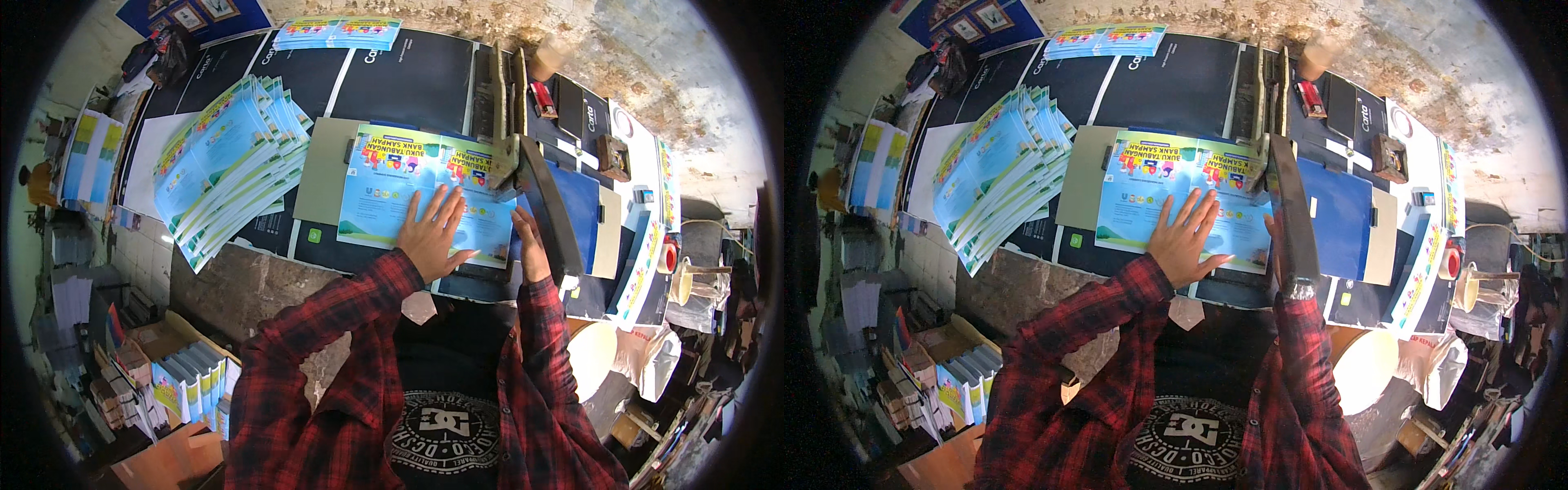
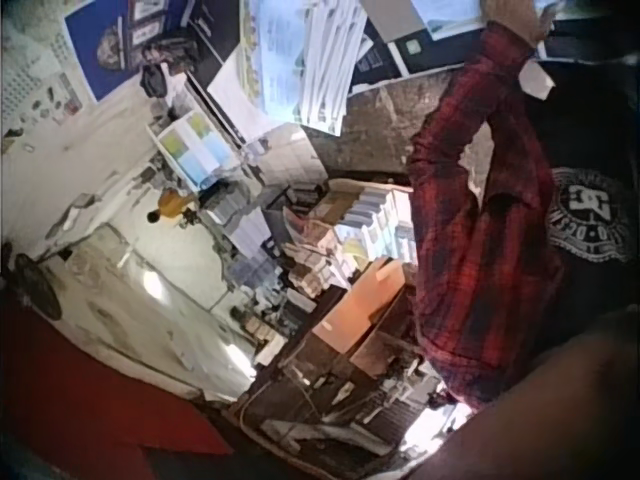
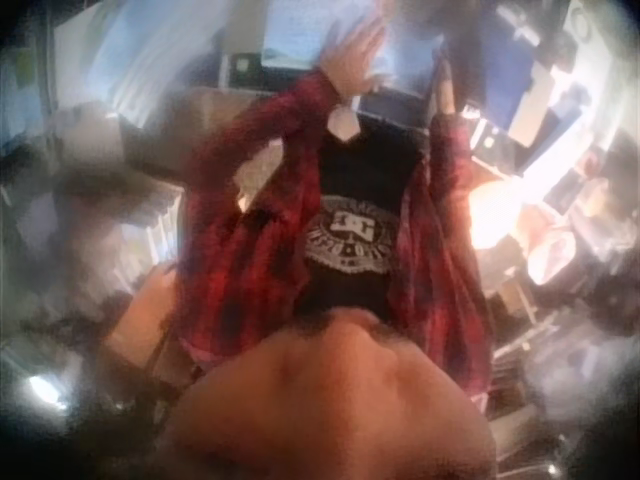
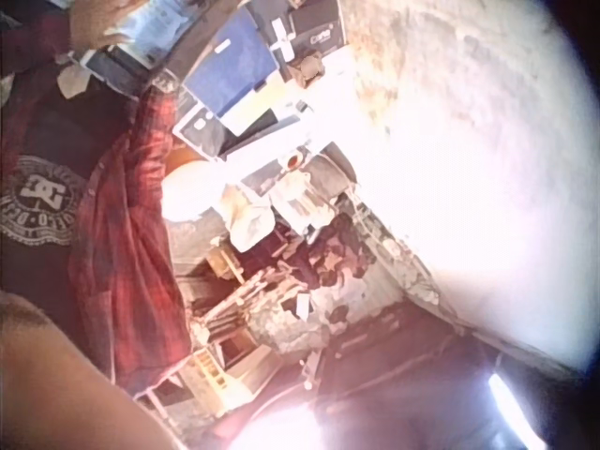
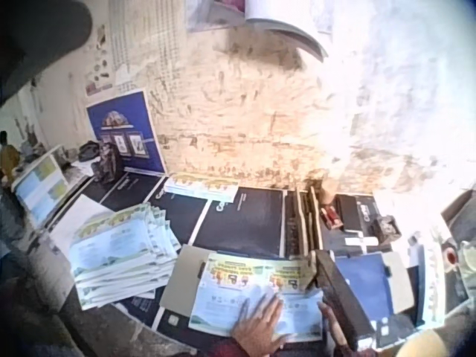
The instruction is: The person uses a manual guillotine paper cutter to trim the edges of printed booklets. They repeatedly place a booklet on the cutting mat, align it, and pull the lever to slice the paper, then move the cut item aside and retrieve the next one from a stack.
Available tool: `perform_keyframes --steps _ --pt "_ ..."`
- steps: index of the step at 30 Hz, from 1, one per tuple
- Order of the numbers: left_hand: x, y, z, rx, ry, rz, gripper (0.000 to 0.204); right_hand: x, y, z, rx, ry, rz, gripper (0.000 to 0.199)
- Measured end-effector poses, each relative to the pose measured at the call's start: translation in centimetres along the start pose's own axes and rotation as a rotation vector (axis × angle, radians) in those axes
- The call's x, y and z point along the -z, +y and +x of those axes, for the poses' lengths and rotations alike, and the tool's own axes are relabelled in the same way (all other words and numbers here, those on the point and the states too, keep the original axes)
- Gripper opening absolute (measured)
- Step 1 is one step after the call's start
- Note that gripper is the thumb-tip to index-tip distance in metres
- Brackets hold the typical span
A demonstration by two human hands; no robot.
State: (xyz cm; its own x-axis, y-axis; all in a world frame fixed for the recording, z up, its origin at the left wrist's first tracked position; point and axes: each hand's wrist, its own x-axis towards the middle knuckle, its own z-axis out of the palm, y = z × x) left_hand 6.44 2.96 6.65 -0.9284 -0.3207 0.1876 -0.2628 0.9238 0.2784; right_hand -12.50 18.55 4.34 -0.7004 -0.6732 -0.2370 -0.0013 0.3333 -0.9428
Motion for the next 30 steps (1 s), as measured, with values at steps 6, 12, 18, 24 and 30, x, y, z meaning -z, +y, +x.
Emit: perform_keyframes --steps 6,12,18,24,30 --pt "-2.6 0.1 0.0 0.07 -0.008 -0.002 0.088 2.1 -2.0 0.9 0.3 0.073 0.029 0.056" --pt "-2.7 0.0 -0.2 0.091 0.011 0.017 0.089 0.8 -24.1 -3.1 0.654 0.162 -0.377 0.068" --pt "-2.3 0.3 -0.6 0.128 -0.031 0.025 0.088 -2.4 -21.7 -5.0 0.576 -0.03 -0.855 0.089" --pt "-1.8 0.4 0.2 0.078 -0.038 -0.001 0.094 -5.7 -9.4 -6.9 0.575 0.129 -1.057 0.112" --pt "0.9 -3.4 -3.1 -0.124 -0.095 0.016 0.081 -1.7 -19.3 -5.9 0.652 -0.077 -0.68 0.087"
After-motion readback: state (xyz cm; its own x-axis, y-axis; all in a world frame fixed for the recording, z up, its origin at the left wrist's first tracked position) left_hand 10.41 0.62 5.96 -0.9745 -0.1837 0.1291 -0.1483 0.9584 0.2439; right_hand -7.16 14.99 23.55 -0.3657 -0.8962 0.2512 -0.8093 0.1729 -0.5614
